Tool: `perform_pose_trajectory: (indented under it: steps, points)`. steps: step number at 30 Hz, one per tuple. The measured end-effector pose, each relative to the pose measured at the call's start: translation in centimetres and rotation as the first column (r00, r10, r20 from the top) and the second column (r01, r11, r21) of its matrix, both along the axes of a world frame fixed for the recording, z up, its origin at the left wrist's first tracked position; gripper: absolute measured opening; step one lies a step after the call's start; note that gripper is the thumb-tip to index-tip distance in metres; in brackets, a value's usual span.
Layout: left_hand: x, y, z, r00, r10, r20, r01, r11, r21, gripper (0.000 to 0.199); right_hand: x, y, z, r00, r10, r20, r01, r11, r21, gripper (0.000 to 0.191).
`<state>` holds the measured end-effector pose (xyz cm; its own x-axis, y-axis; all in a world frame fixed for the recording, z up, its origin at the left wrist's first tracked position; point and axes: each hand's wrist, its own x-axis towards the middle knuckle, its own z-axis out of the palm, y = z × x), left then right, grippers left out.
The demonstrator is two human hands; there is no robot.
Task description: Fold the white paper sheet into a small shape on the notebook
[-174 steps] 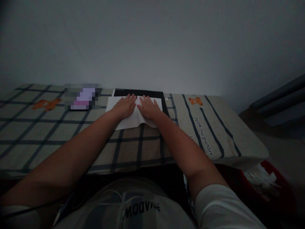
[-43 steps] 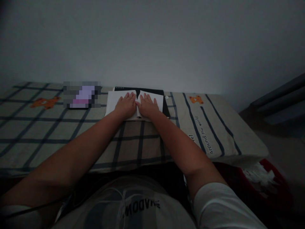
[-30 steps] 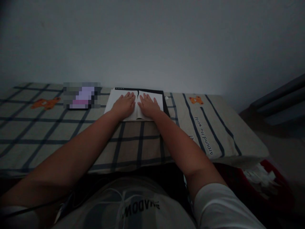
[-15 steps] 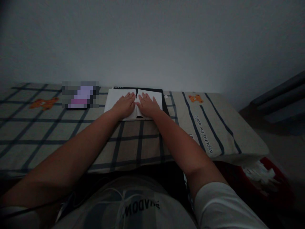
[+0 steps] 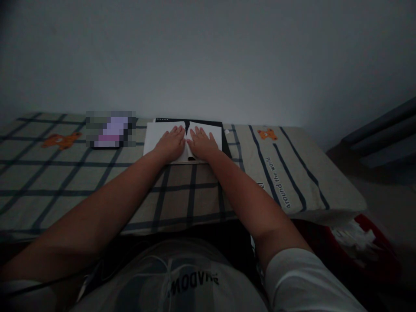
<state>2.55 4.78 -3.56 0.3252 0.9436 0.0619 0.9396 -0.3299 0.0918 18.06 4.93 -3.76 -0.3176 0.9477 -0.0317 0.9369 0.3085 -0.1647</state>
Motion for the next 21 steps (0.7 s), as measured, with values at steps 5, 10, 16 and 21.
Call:
perform_pose_trajectory:
  steps: [5,10,16,21]
  points:
    - [0.14,-0.05,0.02,1.000,0.008,0.011,-0.008,1.000,0.015,0.061,-0.06,0.25,-0.19,1.000,-0.010,-0.002,0.010,1.000,0.001,0.066]
    - [0.23,-0.03,-0.02,1.000,0.019,0.003,-0.019,1.000,0.023,0.060,-0.18,0.05,-0.05,1.000,-0.011,-0.003,0.011,1.000,-0.003,0.067]
    - [0.27,-0.05,-0.23,0.999,0.031,0.010,-0.032,0.999,0.028,0.061,0.00,0.23,-0.01,1.000,-0.017,-0.021,0.017,1.000,0.016,0.065]
    - [0.00,0.12,-0.38,0.999,0.029,0.033,-0.031,0.998,0.059,0.059,0.27,0.23,0.62,1.000,0.001,-0.027,-0.001,1.000,0.012,0.065]
